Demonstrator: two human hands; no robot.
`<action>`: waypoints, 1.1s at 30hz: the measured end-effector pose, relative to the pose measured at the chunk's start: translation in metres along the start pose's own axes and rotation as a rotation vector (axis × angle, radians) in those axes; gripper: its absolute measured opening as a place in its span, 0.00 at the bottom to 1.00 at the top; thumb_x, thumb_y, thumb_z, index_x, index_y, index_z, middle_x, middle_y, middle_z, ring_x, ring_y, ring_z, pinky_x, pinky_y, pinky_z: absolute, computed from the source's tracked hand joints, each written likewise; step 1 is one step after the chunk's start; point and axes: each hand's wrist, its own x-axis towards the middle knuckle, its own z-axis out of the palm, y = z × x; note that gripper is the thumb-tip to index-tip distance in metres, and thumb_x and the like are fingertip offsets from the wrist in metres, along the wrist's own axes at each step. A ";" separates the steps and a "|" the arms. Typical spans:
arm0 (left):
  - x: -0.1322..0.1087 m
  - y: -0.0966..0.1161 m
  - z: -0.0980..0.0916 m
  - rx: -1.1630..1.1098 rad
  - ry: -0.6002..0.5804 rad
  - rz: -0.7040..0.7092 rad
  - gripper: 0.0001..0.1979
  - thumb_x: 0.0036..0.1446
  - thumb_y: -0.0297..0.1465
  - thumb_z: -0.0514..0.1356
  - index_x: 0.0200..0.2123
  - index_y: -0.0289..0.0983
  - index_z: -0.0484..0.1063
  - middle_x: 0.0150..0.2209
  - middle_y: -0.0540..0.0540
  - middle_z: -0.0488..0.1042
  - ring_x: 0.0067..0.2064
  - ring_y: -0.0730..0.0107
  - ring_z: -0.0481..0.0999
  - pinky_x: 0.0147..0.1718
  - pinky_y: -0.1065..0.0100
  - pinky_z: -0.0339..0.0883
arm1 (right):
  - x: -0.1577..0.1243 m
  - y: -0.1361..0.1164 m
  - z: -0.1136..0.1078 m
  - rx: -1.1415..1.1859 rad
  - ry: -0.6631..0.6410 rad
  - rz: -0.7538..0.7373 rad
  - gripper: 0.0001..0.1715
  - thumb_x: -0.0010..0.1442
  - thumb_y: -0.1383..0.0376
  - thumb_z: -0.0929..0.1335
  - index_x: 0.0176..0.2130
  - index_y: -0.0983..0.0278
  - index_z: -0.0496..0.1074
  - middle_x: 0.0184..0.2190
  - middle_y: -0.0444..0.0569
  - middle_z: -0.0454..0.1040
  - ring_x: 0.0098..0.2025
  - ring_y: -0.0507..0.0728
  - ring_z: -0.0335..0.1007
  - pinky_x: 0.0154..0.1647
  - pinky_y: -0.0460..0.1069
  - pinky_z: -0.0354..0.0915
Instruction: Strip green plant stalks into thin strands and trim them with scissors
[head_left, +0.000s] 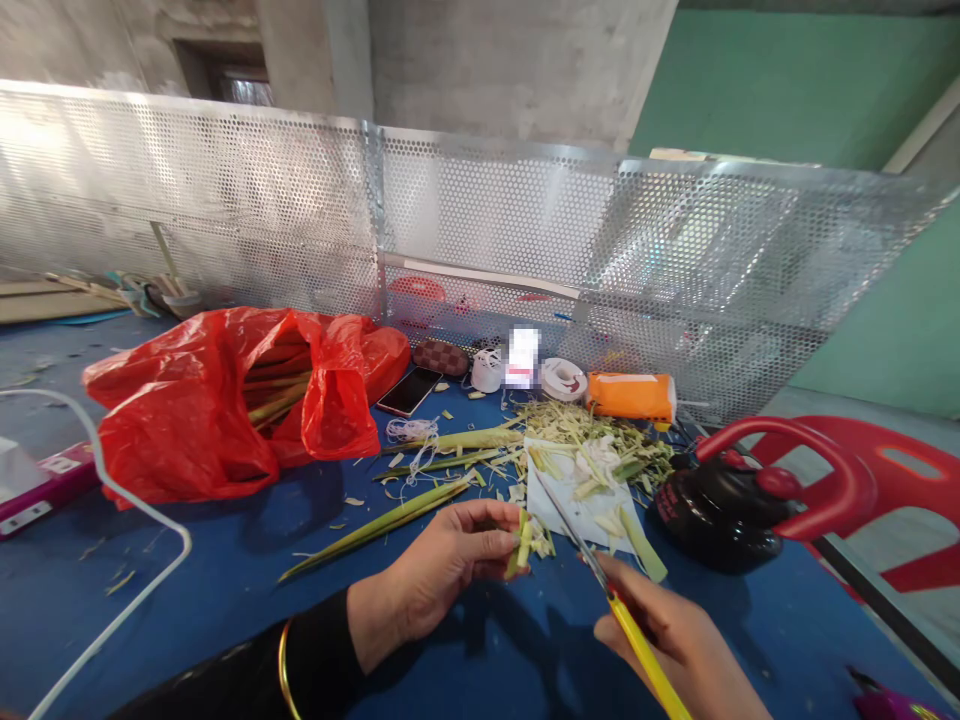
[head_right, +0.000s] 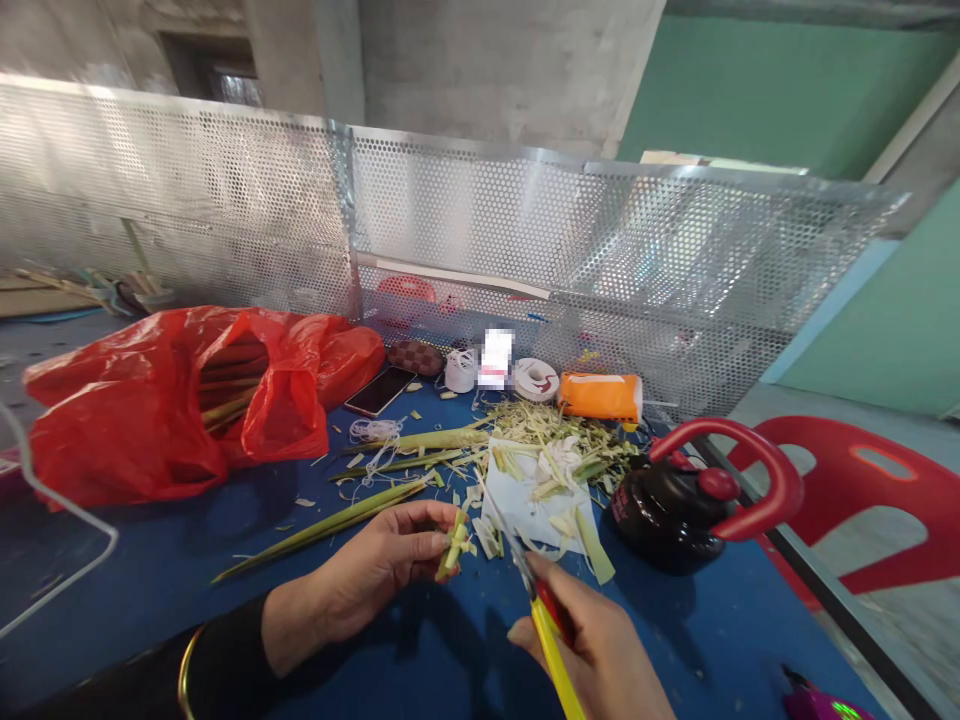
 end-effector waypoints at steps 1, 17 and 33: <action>0.000 0.001 0.001 -0.003 0.018 0.008 0.13 0.43 0.27 0.69 0.36 0.33 0.76 0.31 0.47 0.73 0.29 0.74 0.73 0.33 0.71 0.66 | 0.002 0.003 -0.002 -0.137 0.075 -0.008 0.29 0.50 0.49 0.69 0.49 0.58 0.74 0.29 0.49 0.77 0.28 0.60 0.73 0.28 0.47 0.66; -0.006 0.001 0.007 -0.142 0.185 0.034 0.14 0.39 0.26 0.71 0.31 0.34 0.72 0.29 0.50 0.74 0.30 0.74 0.74 0.36 0.71 0.67 | 0.024 -0.015 -0.007 -0.139 0.027 -0.039 0.19 0.57 0.53 0.67 0.43 0.62 0.74 0.40 0.53 0.77 0.42 0.62 0.74 0.45 0.53 0.67; -0.003 0.007 0.008 0.075 0.230 0.004 0.21 0.45 0.45 0.66 0.34 0.32 0.74 0.31 0.42 0.78 0.29 0.68 0.76 0.30 0.69 0.65 | 0.072 -0.062 0.032 0.589 -0.021 0.135 0.15 0.49 0.56 0.73 0.26 0.67 0.73 0.21 0.41 0.66 0.25 0.51 0.59 0.29 0.46 0.58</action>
